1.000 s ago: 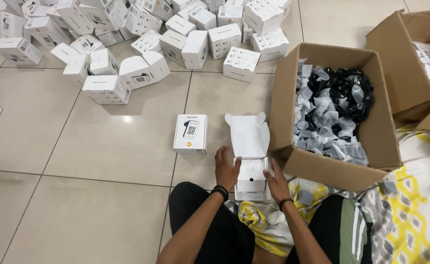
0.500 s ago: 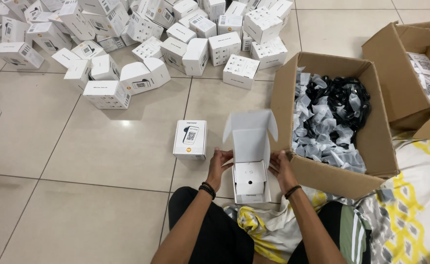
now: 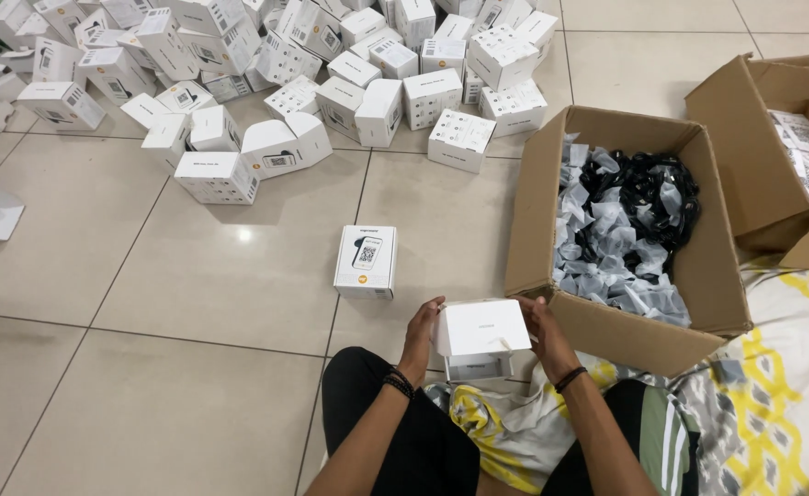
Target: The person packs electronic items and cables into individual small boxes.
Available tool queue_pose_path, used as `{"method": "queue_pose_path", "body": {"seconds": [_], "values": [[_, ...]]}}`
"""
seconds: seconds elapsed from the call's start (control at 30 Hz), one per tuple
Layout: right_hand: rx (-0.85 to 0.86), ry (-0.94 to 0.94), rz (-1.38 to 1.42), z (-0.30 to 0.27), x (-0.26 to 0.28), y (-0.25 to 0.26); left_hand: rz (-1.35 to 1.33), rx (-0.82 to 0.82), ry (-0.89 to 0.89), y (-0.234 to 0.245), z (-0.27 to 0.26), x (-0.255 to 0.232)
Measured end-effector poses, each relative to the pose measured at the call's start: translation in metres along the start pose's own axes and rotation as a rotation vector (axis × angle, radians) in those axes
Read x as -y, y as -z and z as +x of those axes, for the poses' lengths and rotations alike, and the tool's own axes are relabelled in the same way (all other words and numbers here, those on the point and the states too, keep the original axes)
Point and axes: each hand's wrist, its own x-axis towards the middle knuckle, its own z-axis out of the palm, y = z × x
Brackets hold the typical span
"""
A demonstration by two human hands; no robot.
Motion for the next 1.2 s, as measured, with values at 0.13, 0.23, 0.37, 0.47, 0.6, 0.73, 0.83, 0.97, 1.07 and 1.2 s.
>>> {"method": "queue_pose_path", "body": {"seconds": [0.13,0.23,0.37,0.47,0.6,0.73,0.83,0.97,1.07,1.2], "values": [[0.012,0.047,0.002,-0.008,0.001,0.002,-0.031,-0.004,-0.075,-0.001,-0.013,0.004],[0.000,0.087,-0.001,-0.016,0.001,-0.004,0.004,0.012,-0.162,-0.003,-0.020,0.002],[-0.005,0.076,-0.029,-0.024,0.003,-0.015,0.133,0.031,-0.150,-0.004,-0.028,-0.001],[-0.024,0.085,-0.070,-0.026,0.009,-0.018,0.169,0.037,-0.161,-0.003,-0.025,0.000],[-0.007,0.206,-0.137,-0.015,-0.003,-0.011,0.207,0.044,-0.214,-0.002,-0.025,-0.001],[-0.006,0.216,-0.152,-0.013,-0.004,-0.010,0.250,0.045,-0.250,-0.002,-0.023,-0.003],[-0.024,0.154,-0.222,-0.019,-0.006,-0.011,0.316,0.046,-0.290,-0.001,-0.023,0.005],[0.002,0.200,-0.257,-0.025,-0.019,-0.009,0.433,0.051,-0.366,0.000,-0.023,0.023],[-0.028,0.198,-0.366,-0.016,-0.042,-0.002,0.505,0.046,-0.332,0.000,-0.024,0.034],[-0.169,0.080,-0.629,0.017,-0.120,0.020,0.573,0.022,-0.109,0.003,0.001,0.088]]}}
